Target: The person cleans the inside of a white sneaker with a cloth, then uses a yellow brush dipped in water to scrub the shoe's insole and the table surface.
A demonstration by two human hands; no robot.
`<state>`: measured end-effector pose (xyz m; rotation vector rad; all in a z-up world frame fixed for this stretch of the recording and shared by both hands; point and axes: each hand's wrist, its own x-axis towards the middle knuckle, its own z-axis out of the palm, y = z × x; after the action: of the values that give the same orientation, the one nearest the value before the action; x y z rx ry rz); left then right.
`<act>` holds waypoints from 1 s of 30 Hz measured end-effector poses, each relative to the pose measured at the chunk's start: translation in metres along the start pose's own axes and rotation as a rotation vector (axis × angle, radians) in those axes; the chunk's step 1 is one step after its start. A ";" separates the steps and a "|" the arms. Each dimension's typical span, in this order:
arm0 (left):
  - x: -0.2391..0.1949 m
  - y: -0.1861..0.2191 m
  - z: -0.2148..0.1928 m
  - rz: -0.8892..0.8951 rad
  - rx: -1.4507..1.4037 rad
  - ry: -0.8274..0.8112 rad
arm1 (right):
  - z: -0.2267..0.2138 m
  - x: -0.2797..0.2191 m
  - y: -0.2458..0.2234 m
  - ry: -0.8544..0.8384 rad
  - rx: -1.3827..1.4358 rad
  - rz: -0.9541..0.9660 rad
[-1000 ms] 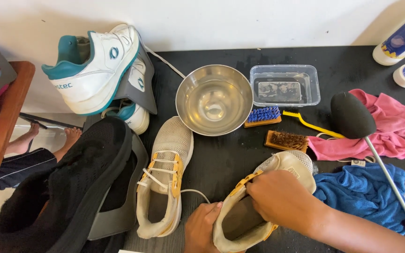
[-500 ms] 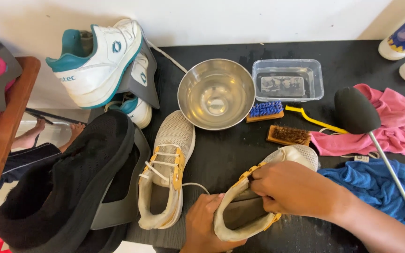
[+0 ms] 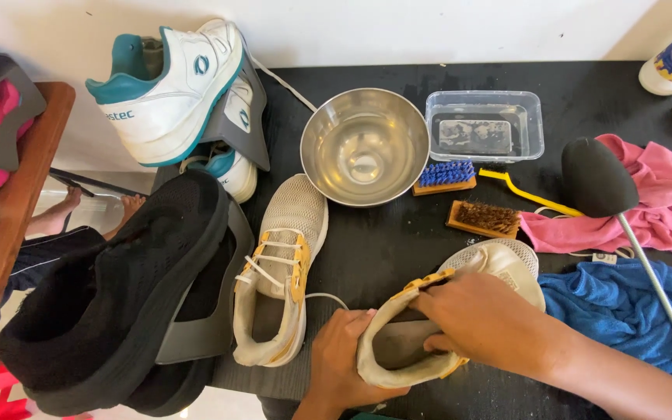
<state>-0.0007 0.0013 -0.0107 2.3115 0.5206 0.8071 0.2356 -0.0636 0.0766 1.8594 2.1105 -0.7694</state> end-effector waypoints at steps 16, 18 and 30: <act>0.001 -0.003 -0.002 0.049 -0.041 0.021 | -0.067 -0.071 0.043 0.495 0.387 -0.324; -0.003 -0.005 -0.001 0.100 0.009 0.037 | -0.068 -0.075 0.042 0.498 0.454 -0.396; -0.009 -0.007 0.008 0.047 0.034 0.027 | -0.073 -0.073 0.006 0.872 0.497 -0.503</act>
<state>-0.0030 -0.0019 -0.0246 2.3548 0.4975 0.8586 0.2663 -0.0868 0.1726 2.1931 3.2689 -0.6862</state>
